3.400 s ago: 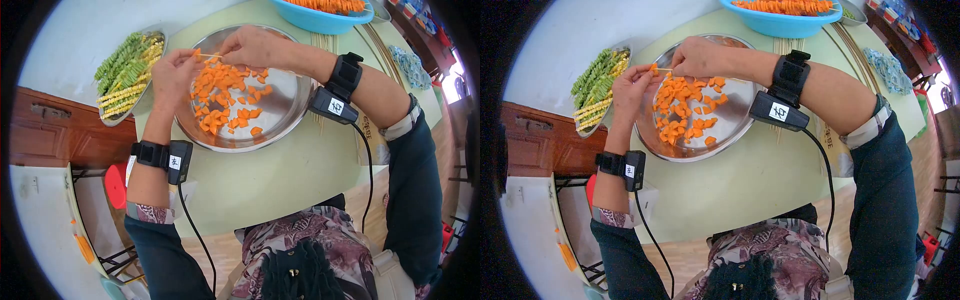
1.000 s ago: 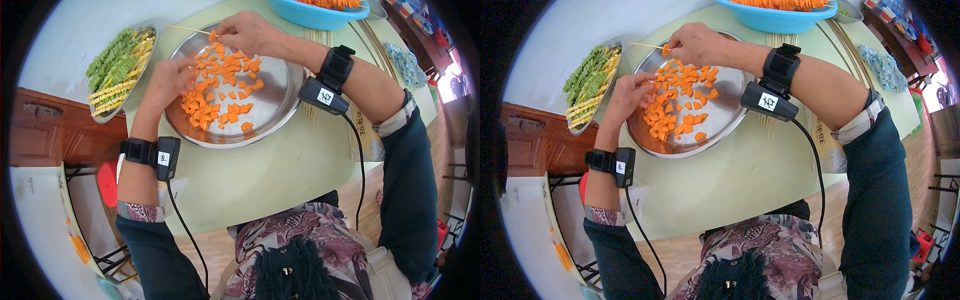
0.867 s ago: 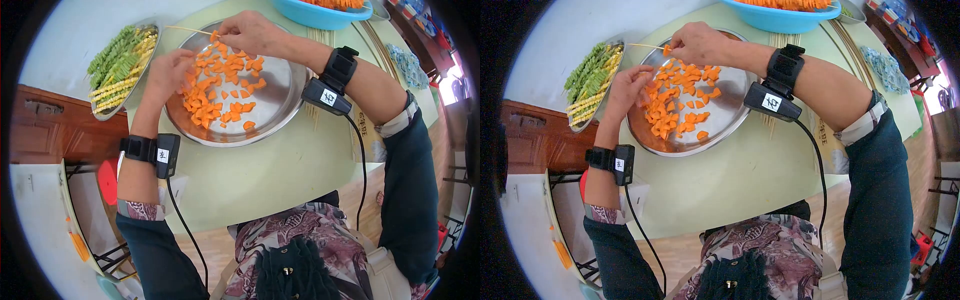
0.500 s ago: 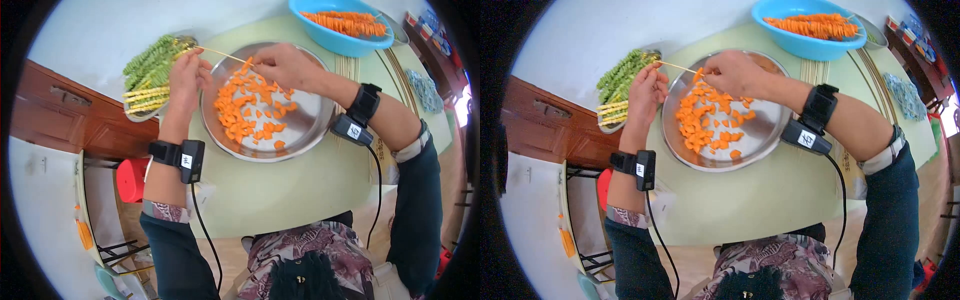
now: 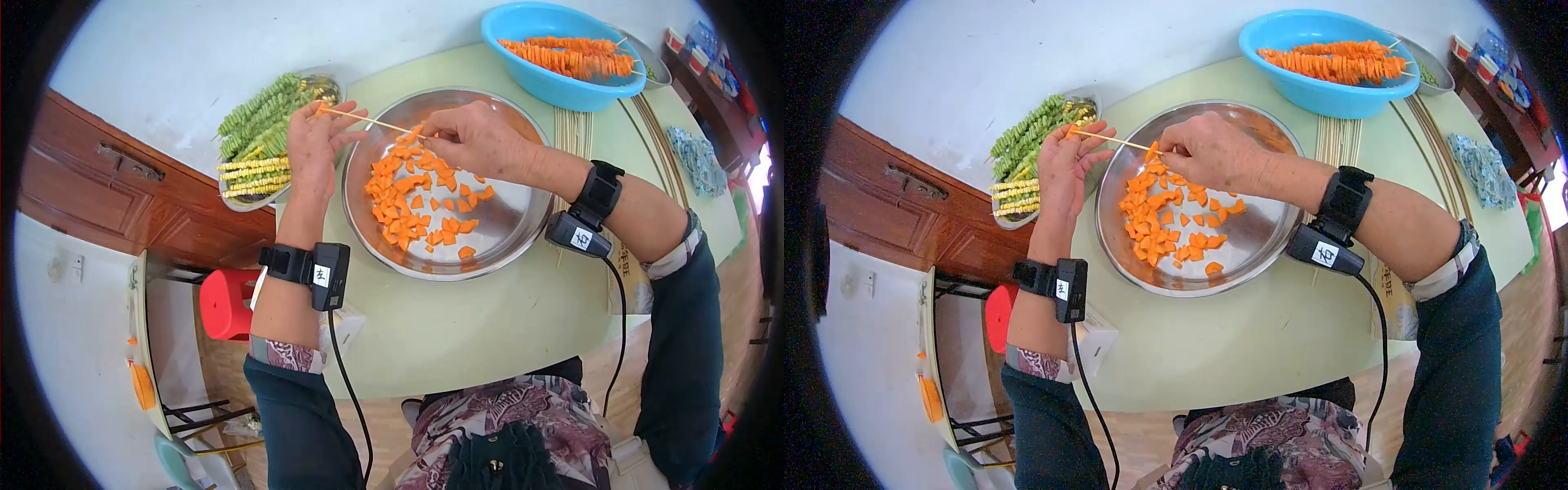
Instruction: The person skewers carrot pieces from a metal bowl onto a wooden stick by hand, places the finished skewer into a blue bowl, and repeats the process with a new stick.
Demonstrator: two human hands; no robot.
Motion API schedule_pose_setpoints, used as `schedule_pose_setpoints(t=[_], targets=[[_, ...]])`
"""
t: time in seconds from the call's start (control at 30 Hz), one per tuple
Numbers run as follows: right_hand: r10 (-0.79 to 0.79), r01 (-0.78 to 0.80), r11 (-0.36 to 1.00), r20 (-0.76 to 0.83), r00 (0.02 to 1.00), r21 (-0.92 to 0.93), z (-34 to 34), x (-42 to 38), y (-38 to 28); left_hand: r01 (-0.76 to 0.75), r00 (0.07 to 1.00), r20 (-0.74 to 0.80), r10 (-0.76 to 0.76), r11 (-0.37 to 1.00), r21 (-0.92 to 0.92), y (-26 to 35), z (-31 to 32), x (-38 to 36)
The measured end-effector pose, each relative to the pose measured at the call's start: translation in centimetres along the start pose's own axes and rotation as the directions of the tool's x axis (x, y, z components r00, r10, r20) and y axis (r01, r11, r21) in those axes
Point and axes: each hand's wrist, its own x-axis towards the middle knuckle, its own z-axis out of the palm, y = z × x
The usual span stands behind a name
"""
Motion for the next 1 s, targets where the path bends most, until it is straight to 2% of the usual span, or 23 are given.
schedule_pose_setpoints(t=[0.33, 0.4, 0.63, 0.7, 0.73, 0.8, 0.93, 1.0], targets=[[0.004, -0.003, 0.999, 0.031, 1.000, -0.054, 0.1, 0.1, 0.3, -0.025, 0.999, -0.034, 0.026, 0.999, 0.038, -0.3, 0.0, 0.1], [-0.094, 0.093, 0.993, -0.002, 0.996, -0.076, 0.3, 0.1, 0.7, -0.043, 0.999, -0.019, 0.044, 0.998, 0.042, -0.3, 0.0, 0.1], [-0.093, 0.093, 0.987, 0.008, 0.996, -0.128, 0.2, 0.1, 0.7, -0.043, 0.998, -0.036, 0.047, 0.993, 0.114, -0.5, 0.2, 0.1], [-0.070, 0.072, 0.988, 0.021, 0.997, -0.136, 0.1, 0.1, 0.7, -0.103, 0.994, -0.018, 0.111, 0.962, 0.252, -0.9, 0.0, 0.2], [-0.070, 0.072, 0.988, 0.022, 0.997, -0.135, 0.1, 0.1, 0.6, -0.103, 0.994, -0.018, 0.111, 0.962, 0.252, -1.0, -0.1, 0.3], [-0.053, 0.056, 0.988, 0.026, 0.998, -0.144, 0.1, 0.1, 0.5, -0.156, 0.985, 0.005, 0.170, 0.891, 0.426, -1.1, -0.2, 0.3], [-0.111, 0.106, 0.969, -0.010, 0.994, -0.224, -0.1, 0.0, 0.4, -0.153, 0.984, 0.000, 0.177, 0.852, 0.501, -1.1, 0.2, 0.0], [-0.046, 0.046, 0.981, 0.005, 0.999, -0.189, -0.6, 0.0, -0.1, -0.152, 0.984, 0.011, 0.179, 0.803, 0.577, -1.0, 0.2, -0.1]])
